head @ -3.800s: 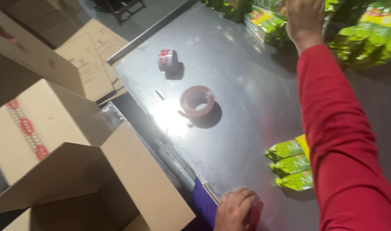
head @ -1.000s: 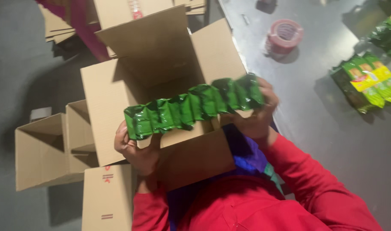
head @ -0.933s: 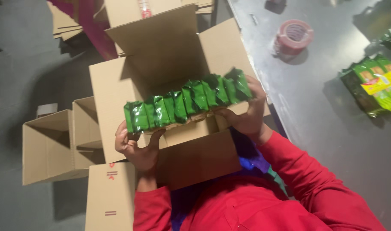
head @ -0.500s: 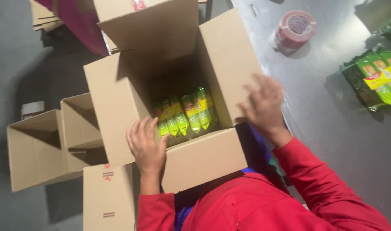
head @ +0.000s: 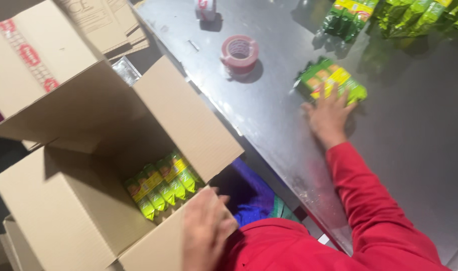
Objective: The person organizes stacks of green and yellow food packages on a metal table, places them in a cardboard box, seals the box with red tape using a tape dispenser, and moves the box aside.
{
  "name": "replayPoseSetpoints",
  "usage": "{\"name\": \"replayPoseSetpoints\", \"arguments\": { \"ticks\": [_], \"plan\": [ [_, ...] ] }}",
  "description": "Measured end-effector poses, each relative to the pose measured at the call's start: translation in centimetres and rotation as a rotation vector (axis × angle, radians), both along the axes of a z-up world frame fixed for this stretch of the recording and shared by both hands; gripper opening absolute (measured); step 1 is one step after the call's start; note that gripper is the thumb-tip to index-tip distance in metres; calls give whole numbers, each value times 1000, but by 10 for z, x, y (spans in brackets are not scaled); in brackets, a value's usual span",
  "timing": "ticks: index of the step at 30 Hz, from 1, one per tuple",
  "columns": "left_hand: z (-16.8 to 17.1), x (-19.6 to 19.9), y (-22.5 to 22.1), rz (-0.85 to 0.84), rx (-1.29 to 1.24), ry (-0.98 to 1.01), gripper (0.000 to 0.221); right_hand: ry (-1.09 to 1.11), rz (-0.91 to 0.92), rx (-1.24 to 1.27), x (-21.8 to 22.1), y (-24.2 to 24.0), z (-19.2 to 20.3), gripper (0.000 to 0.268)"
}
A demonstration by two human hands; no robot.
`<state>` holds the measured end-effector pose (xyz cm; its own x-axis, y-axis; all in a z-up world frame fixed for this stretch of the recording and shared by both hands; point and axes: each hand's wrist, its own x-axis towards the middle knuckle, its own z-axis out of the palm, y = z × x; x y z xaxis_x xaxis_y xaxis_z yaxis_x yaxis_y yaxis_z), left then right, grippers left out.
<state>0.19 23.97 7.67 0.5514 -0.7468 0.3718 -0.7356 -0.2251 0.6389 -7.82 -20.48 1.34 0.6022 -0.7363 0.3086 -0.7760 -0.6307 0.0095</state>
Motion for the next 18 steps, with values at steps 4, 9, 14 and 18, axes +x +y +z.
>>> {"name": "replayPoseSetpoints", "arguments": {
  "ticks": [4, 9, 14, 18],
  "plan": [
    [2, -28, -74, -262, 61, 62, 50, 83, 109, 147, 3, 31, 26, 81],
    [-8, -38, -129, -457, 143, 25, 56, -128, 173, 72, 49, -93, 24, 50],
    [-16, -38, -163, -428, 245, -60, 73, -36, 82, -71, 85, -256, 10, 80],
    [-22, -29, -178, -356, 328, 5, 76, 63, -55, 146, 92, -278, 3, 92]
  ]
}}
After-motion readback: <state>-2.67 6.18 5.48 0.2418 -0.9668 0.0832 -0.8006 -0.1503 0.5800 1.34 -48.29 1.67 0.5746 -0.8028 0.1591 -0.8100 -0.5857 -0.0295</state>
